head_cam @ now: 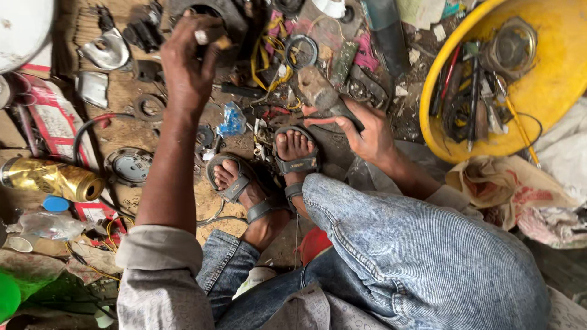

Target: The person sits on the floor and uses a screwdriver to pry and scrape a metal part. They then use a hammer to strike the part on an anvil and an angle grinder to grind its surface, producing sparks. The person repeats these actions on the same metal component.

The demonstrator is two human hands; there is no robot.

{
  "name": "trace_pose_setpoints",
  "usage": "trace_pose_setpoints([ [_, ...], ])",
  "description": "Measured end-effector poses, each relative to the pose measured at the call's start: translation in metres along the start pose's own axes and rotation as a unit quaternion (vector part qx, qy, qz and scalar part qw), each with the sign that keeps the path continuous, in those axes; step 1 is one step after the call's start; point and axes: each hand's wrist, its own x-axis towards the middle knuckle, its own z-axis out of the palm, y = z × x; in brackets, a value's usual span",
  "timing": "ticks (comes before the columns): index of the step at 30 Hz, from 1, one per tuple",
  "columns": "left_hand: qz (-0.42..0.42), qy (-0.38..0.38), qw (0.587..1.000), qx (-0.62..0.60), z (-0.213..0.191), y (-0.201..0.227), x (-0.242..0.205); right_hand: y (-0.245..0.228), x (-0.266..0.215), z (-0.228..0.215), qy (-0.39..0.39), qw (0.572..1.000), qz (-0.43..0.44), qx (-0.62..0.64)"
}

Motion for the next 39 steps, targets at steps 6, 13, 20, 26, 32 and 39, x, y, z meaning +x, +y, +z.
trace_pose_setpoints([
  [6,0.010,0.000,1.000,-0.004,0.000,-0.005,-0.008,0.006,-0.005,-0.004,0.004,1.000,0.001,0.029],
  [13,-0.004,0.019,1.000,0.014,0.014,-0.022,-0.012,0.009,-0.002,-0.007,-0.012,0.999,0.021,0.032],
  [20,0.001,0.011,0.994,0.106,0.016,-0.028,-0.013,0.006,0.004,-0.008,-0.009,0.999,-0.016,0.028],
  [26,-0.036,-0.018,0.997,0.064,0.009,-0.013,-0.012,-0.021,0.034,-0.017,-0.024,0.993,-0.116,-0.021],
  [32,0.067,0.021,0.989,0.127,0.019,-0.026,-0.010,-0.054,0.084,-0.006,-0.055,0.960,-0.269,-0.055],
  [39,0.088,-0.002,0.988,0.129,0.033,-0.057,-0.029,-0.062,0.094,0.035,-0.057,0.949,-0.297,-0.088],
])
